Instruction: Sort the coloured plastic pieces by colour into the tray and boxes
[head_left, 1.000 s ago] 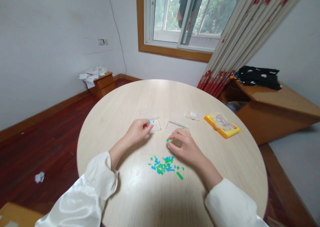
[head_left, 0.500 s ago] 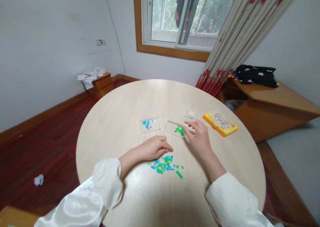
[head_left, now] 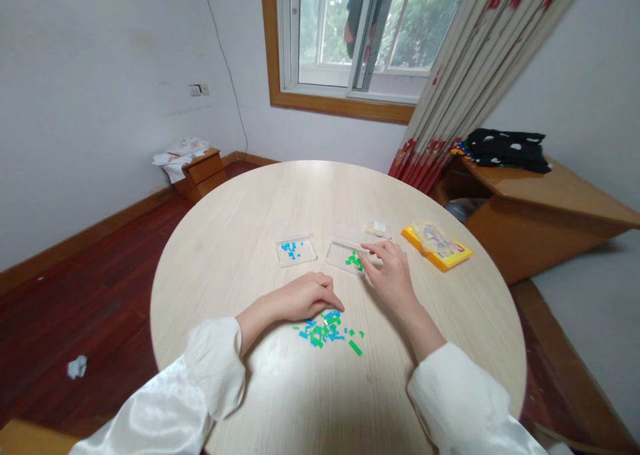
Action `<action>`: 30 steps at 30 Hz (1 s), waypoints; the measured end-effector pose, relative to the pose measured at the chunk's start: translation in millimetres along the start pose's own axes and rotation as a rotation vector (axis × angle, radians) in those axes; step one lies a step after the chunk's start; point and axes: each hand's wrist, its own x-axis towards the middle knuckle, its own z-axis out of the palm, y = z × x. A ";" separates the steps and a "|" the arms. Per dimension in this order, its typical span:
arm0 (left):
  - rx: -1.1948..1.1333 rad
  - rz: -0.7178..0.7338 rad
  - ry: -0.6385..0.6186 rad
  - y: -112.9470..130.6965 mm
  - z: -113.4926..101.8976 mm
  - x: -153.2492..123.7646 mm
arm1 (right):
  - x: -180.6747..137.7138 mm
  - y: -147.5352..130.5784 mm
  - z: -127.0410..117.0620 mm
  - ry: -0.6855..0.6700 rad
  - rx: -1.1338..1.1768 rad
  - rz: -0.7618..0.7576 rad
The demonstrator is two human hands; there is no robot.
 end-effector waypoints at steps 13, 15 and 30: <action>0.079 -0.089 0.065 -13.8 1.7 -2.7 | -0.5 1.2 2.7 -0.014 0.004 0.006; 0.105 -0.128 0.097 -16.6 2.4 -2.6 | -0.4 0.8 2.9 -0.018 0.023 0.008; 0.203 -0.557 0.668 -45.8 -34.6 -18.7 | -24.9 -66.0 18.1 -0.638 0.360 -0.266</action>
